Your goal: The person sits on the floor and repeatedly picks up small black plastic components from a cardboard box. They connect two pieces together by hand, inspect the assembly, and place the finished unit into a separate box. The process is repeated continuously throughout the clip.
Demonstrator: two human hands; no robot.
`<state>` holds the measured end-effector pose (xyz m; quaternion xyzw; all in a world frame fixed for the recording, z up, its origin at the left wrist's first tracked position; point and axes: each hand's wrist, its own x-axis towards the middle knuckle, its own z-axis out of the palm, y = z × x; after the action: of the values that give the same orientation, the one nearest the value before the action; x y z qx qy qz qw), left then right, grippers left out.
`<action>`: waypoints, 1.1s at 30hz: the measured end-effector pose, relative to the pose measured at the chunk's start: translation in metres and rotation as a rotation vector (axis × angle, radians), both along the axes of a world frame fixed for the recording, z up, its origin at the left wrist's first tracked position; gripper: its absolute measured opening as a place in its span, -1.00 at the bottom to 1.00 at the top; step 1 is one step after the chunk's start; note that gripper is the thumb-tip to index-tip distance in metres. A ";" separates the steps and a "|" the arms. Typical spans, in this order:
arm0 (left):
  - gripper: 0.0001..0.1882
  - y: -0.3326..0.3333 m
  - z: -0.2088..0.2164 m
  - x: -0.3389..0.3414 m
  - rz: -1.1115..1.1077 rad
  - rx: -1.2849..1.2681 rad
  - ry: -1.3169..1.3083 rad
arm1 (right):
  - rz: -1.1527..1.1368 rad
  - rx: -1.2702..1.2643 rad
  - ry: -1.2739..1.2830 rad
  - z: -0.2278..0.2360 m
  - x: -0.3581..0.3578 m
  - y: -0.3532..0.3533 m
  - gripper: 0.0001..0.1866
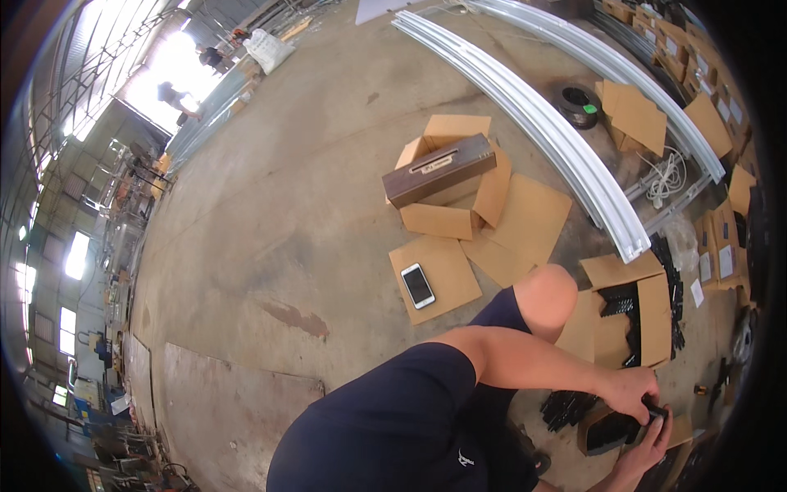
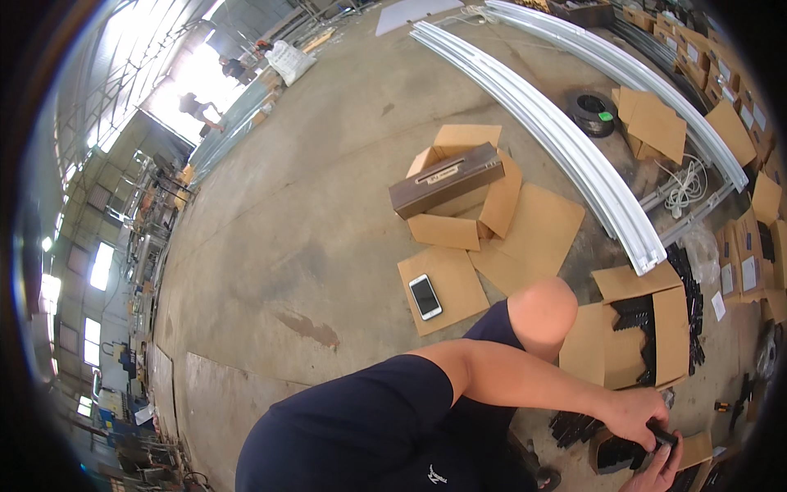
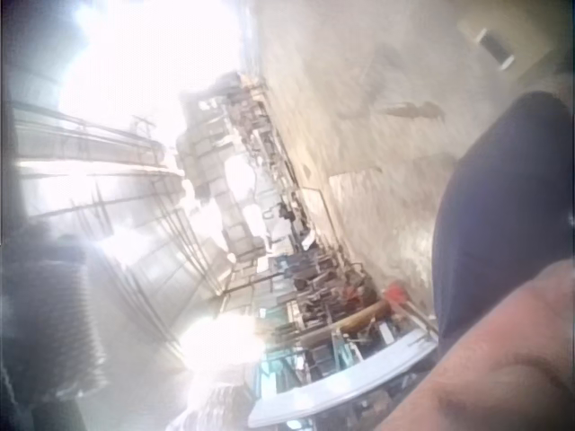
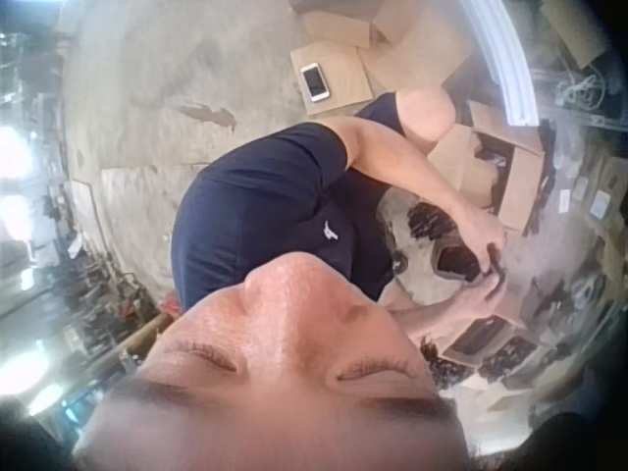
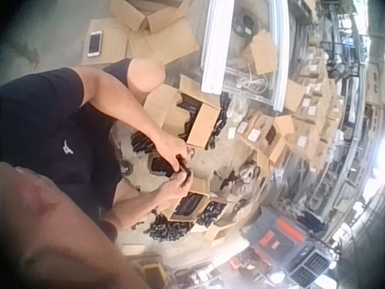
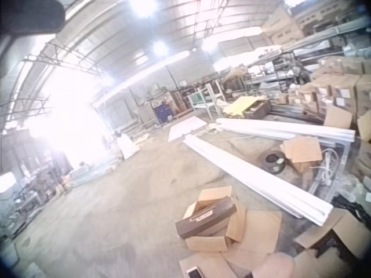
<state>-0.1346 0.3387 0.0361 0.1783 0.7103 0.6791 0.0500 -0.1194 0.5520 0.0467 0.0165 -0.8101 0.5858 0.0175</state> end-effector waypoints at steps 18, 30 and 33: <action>-0.57 -0.286 -0.044 0.112 1.154 -0.220 -0.173 | -0.094 -0.164 -0.029 0.000 -0.015 0.009 -0.54; -0.13 -0.419 -0.264 0.292 1.664 -0.581 -1.449 | -0.140 -0.186 0.060 -0.017 -0.018 -0.006 -0.57; -0.20 -0.428 -0.279 0.285 1.583 -0.626 -1.519 | -0.178 -0.158 0.036 -0.020 -0.021 -0.015 -0.57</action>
<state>0.1503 -0.0889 -0.2425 -0.7970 0.5478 0.2454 0.0669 -0.1409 0.5367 0.0264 -0.0465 -0.7592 0.6436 0.0851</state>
